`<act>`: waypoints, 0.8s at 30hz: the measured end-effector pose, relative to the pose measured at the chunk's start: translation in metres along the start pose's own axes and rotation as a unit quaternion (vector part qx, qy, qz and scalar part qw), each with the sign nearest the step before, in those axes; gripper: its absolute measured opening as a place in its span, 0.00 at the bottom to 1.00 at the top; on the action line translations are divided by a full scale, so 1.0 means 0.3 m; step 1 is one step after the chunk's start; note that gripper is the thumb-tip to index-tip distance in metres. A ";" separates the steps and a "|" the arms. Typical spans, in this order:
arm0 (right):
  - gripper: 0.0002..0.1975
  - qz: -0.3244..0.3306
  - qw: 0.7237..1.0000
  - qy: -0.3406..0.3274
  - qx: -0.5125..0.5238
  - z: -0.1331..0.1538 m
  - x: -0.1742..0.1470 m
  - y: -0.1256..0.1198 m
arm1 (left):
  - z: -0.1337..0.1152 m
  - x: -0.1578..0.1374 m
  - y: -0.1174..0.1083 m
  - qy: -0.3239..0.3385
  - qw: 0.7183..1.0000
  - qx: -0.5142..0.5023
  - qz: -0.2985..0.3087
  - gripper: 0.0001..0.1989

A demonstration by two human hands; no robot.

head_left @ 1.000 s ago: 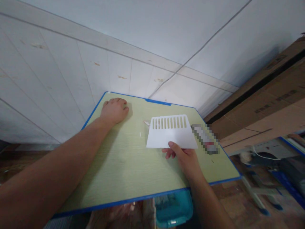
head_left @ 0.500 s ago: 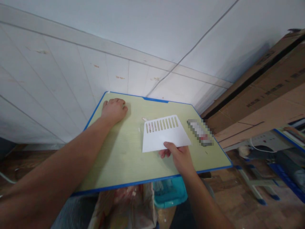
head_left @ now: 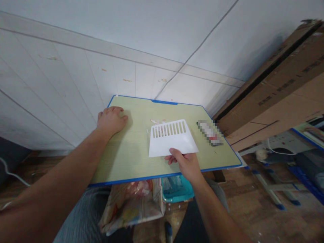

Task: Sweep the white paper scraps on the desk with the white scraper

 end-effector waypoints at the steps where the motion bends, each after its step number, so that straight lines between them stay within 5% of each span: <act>1: 0.17 0.007 1.000 0.001 -0.005 -0.001 -0.007 0.001 | 0.007 -0.004 0.000 -0.004 1.000 -0.002 -0.001 0.35; 24: 0.14 -0.002 1.000 0.005 0.006 -0.026 -0.088 -0.041 | 0.035 0.010 -0.001 -0.008 0.999 -0.040 -0.016 0.32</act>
Point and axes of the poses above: each hand's wrist, its own x-axis towards the middle knuckle, its own y-axis out of the palm, z = x × y, the point moved 4 cm from there along x, towards the middle knuckle, and after that the axes turned 7 degrees about y, right-handed, at the moved point
